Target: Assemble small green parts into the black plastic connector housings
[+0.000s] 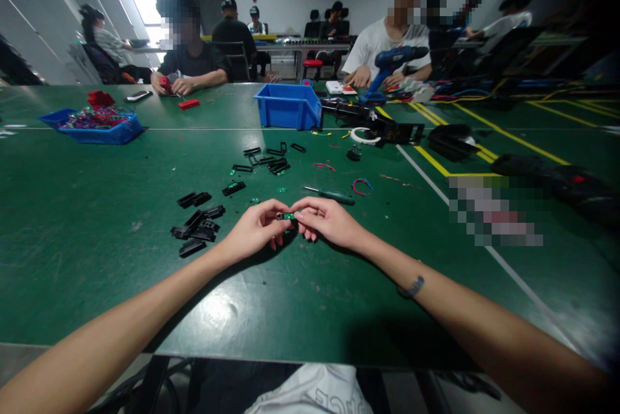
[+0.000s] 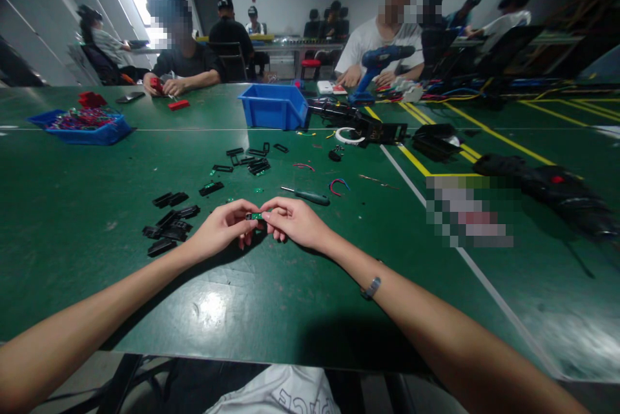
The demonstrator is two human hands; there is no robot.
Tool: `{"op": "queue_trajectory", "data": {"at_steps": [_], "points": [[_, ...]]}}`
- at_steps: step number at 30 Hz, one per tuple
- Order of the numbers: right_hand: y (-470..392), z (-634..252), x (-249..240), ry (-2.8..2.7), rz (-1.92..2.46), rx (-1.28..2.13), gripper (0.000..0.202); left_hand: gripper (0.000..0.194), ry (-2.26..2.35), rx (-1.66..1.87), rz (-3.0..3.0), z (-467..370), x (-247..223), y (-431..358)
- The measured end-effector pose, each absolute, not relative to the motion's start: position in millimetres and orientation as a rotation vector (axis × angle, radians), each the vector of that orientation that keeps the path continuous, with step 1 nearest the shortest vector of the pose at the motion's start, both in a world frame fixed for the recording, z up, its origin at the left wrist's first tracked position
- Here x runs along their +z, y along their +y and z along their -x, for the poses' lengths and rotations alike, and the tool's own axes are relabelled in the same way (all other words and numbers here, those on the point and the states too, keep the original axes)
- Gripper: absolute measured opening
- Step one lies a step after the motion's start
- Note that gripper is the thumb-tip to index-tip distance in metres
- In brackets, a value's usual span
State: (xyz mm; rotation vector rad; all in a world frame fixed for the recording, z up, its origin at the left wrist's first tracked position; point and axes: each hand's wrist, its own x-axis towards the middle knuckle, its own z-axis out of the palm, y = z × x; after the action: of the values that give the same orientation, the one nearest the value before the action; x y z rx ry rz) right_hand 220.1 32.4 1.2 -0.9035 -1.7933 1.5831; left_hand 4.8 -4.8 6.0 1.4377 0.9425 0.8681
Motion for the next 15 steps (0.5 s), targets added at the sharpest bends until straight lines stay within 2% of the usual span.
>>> {"op": "queue_trajectory", "data": {"at_steps": [15], "points": [[32.3, -220.1, -1.0, -1.790, 0.856, 1.585, 0.037, 0.033, 0.927, 0.871, -1.451, -4.4, 7.1, -4.5]]}}
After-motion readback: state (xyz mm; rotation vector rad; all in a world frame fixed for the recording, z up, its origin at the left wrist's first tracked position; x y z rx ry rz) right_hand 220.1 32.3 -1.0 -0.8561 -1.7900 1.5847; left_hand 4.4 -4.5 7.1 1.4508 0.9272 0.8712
